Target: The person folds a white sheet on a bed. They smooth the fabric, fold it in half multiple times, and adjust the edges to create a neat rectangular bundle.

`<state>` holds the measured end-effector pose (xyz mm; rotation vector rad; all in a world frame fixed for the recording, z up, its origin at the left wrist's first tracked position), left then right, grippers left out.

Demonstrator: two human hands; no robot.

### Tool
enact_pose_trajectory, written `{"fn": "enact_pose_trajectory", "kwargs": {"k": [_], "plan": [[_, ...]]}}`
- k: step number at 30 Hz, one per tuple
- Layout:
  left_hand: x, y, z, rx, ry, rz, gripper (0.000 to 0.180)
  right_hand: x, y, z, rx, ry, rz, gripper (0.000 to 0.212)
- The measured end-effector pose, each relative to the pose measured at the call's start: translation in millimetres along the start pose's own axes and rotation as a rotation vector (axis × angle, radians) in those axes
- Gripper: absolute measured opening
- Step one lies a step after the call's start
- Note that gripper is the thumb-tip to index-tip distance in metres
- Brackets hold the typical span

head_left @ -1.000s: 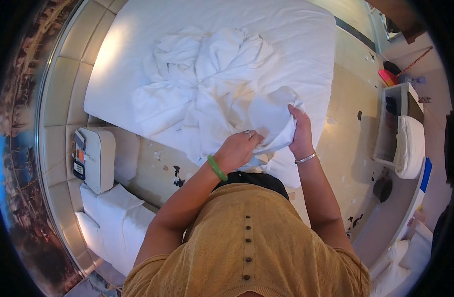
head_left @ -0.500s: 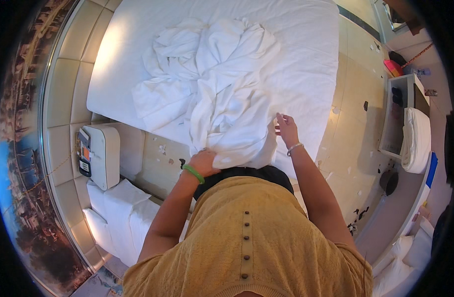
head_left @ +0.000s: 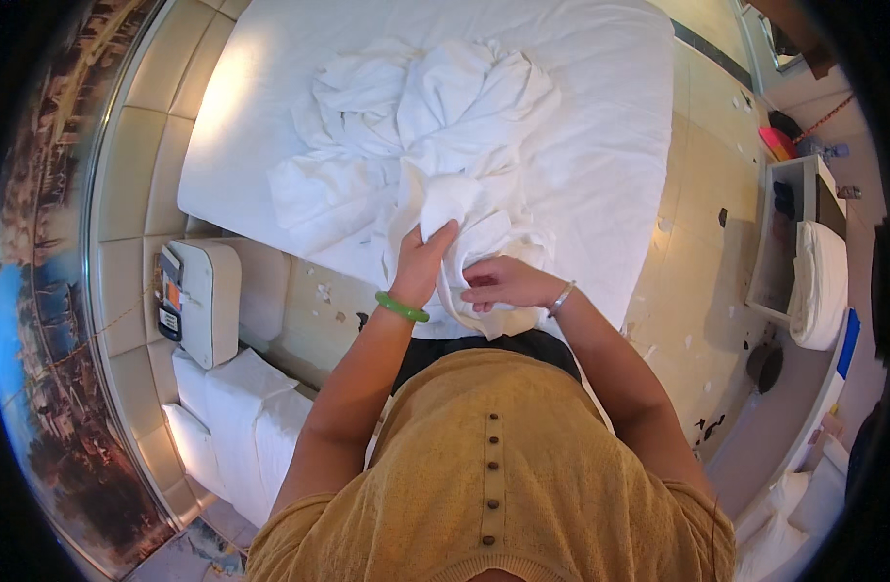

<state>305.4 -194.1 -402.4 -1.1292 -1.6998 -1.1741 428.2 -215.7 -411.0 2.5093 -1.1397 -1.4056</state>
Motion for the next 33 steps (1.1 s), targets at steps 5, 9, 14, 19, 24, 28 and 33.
{"fn": "enact_pose_trajectory", "kwargs": {"k": [5,9,14,19,24,28,33], "plan": [[27.5,16.6,-17.1,-0.109,0.024,-0.041,0.030,-2.1,-74.4,-28.3,0.338,-0.142,0.298,0.036],[42.3,40.3,-32.1,-0.219,-0.141,-0.111,0.027,-34.1,-87.6,-44.6,0.550,-0.284,0.256,0.041],[77.9,43.4,-12.7,-0.233,0.148,0.252,0.028,-69.5,-56.4,-48.9,0.226,-0.242,0.158,0.050],[98.0,32.1,2.0,-0.113,0.323,0.338,0.027,-70.6,-82.9,-56.4,0.363,-0.311,0.012,0.050],[77.3,5.4,11.4,-0.035,0.446,0.821,0.034,-36.2,-66.2,-35.5,0.301,0.080,-0.503,0.030],[82.0,40.9,-13.7,-0.244,0.829,1.037,0.047,-28.6,-65.5,-31.7,0.336,-0.048,0.046,0.020],[56.1,69.1,-26.8,-0.524,0.639,0.981,0.052,-32.9,-59.6,-30.9,0.147,-0.148,0.236,0.022]]}}
Point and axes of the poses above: each hand's wrist, its own z-axis towards the middle knuckle, its own y-axis out of the palm, x = y × z, the point moved 7 cm from there along z, towards the middle knuckle, and after that the axes turned 15 degrees about y, right-handed, at the moved point
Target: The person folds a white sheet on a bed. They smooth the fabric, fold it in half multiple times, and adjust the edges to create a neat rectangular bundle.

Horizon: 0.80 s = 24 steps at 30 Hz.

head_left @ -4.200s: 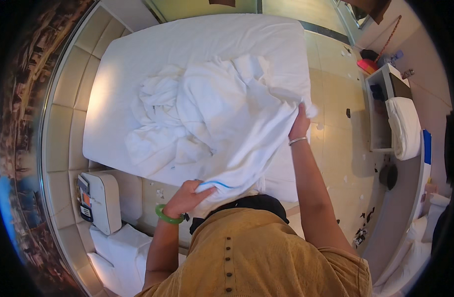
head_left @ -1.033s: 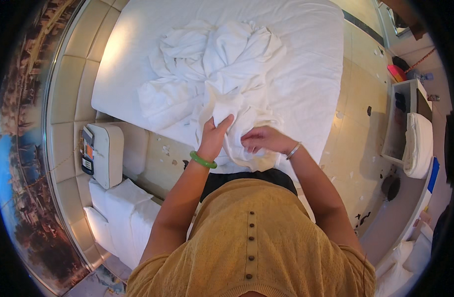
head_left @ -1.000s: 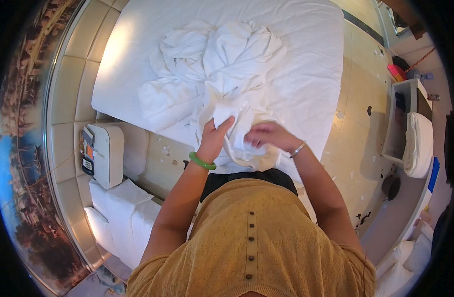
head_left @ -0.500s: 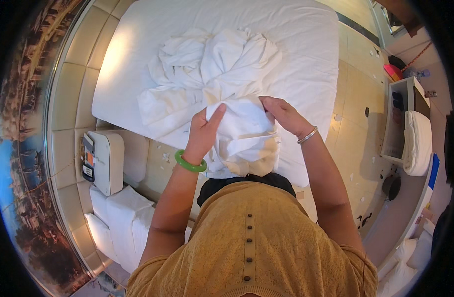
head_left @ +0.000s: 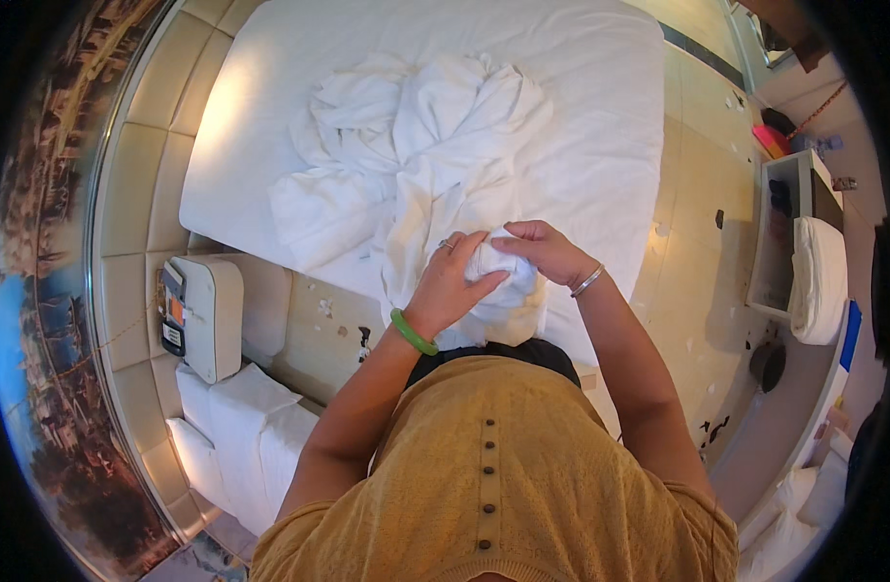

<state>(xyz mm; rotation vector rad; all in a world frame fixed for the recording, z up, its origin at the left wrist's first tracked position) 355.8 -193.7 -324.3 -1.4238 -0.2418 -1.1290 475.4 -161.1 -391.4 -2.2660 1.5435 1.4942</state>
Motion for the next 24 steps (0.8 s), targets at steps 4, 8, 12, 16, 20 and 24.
{"fn": "enact_pose_trajectory", "kwargs": {"k": [4,8,12,16,20,24], "plan": [[9.6,-7.8,6.3,-0.053,-0.007,-0.048,0.048,0.9,0.5,-9.1,-0.034,0.046,0.216,0.021],[7.5,-20.2,0.3,-0.085,0.091,-0.071,0.036,21.5,-6.5,-10.1,-0.077,0.056,0.333,0.026],[-6.4,-123.6,-7.9,0.364,-0.071,0.153,0.024,22.4,5.6,-41.5,0.120,0.079,-0.465,0.037],[49.3,-225.3,3.0,0.717,0.036,0.326,0.013,-6.5,-5.2,-52.9,0.399,0.134,-1.032,0.035],[85.9,-261.9,-7.9,1.245,0.196,0.283,0.011,-20.3,11.6,-40.6,0.269,-0.043,-0.649,0.040],[71.3,-281.6,-29.8,1.225,0.024,0.282,0.025,13.8,73.8,-43.1,-0.064,0.067,-0.639,0.053]]}}
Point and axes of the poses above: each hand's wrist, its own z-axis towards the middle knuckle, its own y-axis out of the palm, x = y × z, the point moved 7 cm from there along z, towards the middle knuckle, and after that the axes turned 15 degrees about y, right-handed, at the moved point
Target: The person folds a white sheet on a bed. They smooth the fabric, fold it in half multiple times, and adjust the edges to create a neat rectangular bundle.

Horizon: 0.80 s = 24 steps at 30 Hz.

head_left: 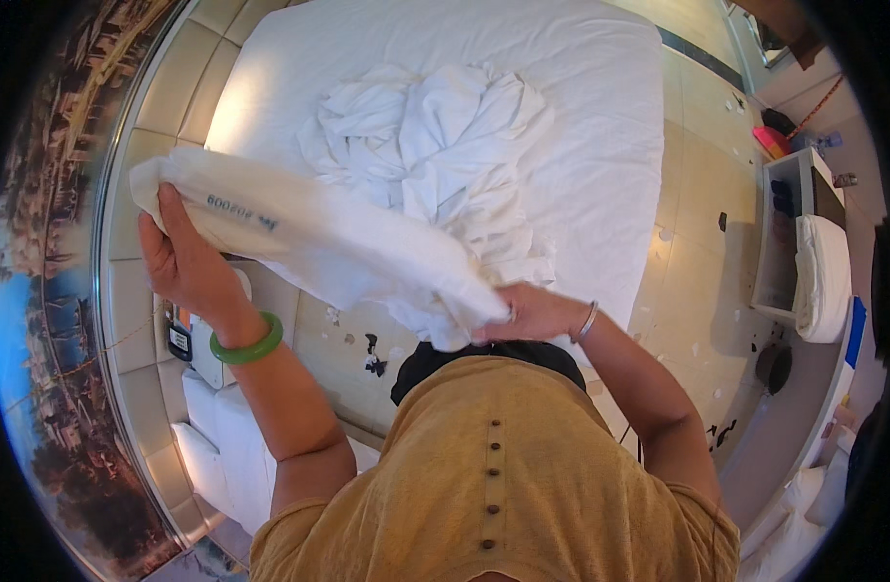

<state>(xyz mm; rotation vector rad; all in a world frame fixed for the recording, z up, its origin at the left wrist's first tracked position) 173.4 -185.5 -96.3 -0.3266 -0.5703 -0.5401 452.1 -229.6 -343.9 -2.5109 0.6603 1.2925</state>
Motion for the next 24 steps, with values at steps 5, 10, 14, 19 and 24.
{"fn": "enact_pose_trajectory", "kwargs": {"k": [5,10,14,19,24], "plan": [[2.6,-37.6,12.0,0.025,0.145,-0.229,0.031,23.1,6.1,13.9,0.398,0.120,-0.325,0.057],[43.8,-147.2,26.7,0.029,0.500,0.129,0.033,-35.3,-13.3,23.1,0.927,-0.271,-0.294,0.069],[69.4,-193.7,18.5,0.113,0.568,0.266,0.041,-72.9,33.6,79.6,0.757,-0.646,-0.572,0.050],[73.0,-212.8,5.8,0.181,0.546,0.398,0.052,13.8,61.2,132.2,0.165,-0.220,-0.257,0.031],[64.1,-200.2,-10.3,0.144,0.563,0.776,0.064,-27.6,-196.5,-26.3,1.101,-0.295,-0.127,0.033]]}}
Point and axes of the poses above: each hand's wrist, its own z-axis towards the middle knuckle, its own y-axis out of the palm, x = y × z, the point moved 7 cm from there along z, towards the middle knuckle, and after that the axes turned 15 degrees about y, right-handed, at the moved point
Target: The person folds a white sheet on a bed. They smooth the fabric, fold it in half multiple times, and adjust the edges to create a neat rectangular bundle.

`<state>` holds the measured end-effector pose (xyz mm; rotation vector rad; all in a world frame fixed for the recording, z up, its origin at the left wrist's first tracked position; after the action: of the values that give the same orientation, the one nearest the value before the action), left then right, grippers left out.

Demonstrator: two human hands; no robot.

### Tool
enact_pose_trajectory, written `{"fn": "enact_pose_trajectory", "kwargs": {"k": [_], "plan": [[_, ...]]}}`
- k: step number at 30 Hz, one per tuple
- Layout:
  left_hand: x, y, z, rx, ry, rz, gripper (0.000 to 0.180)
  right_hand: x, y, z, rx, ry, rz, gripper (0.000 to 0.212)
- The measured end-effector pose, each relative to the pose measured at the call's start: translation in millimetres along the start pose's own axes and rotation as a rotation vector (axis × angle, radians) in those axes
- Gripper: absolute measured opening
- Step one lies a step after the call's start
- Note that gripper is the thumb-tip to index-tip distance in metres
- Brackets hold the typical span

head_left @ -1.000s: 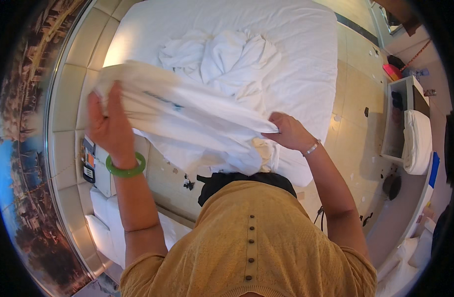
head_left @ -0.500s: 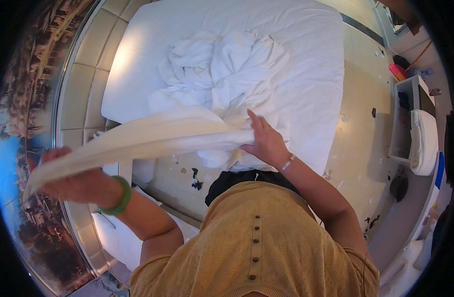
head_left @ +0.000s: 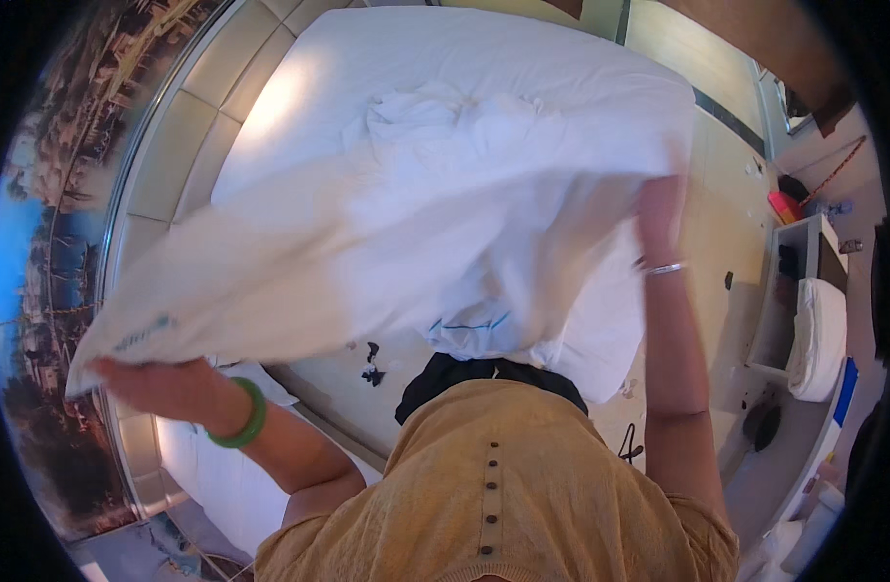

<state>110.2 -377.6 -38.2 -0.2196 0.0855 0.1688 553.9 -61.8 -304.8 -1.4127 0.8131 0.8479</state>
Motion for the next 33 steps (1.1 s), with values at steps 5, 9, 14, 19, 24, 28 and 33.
{"fn": "enact_pose_trajectory", "kwargs": {"k": [5,9,14,19,24,28,33], "plan": [[5.1,72.1,-47.5,-0.166,-0.171,-0.144,0.066,-91.0,-157.1,1.3,0.405,-0.325,0.046,0.039],[-19.9,100.2,-51.1,0.199,-0.750,-0.941,0.052,-54.8,-103.2,-19.6,-0.030,-0.144,-0.584,0.044],[30.0,69.3,11.6,0.097,-0.225,-1.136,0.029,-20.0,-38.3,-139.4,-0.939,0.364,-0.537,0.057],[92.6,93.6,-8.9,-0.176,-0.461,-1.102,0.015,-71.4,-37.7,-134.4,-0.533,0.107,-0.064,0.078],[284.4,109.7,-37.2,-0.874,0.079,-1.614,0.034,-150.7,10.9,-150.1,-0.660,-0.258,0.255,0.070],[300.6,115.1,-75.7,-0.881,-0.148,-1.800,0.039,-130.1,13.5,-166.3,-0.733,-0.025,0.050,0.033],[338.4,114.3,-100.2,-1.184,-0.194,-2.058,0.036,-133.7,-43.1,-189.5,-0.569,0.042,0.000,0.031]]}}
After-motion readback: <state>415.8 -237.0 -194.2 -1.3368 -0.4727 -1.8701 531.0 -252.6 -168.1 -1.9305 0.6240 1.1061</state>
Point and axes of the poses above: each hand's wrist, its own z-axis towards the middle knuckle, its own y-axis out of the palm, x = y × z, the point moved 7 cm from there along z, towards the middle knuckle, and after that the axes turned 15 degrees about y, right-handed, at the moved point
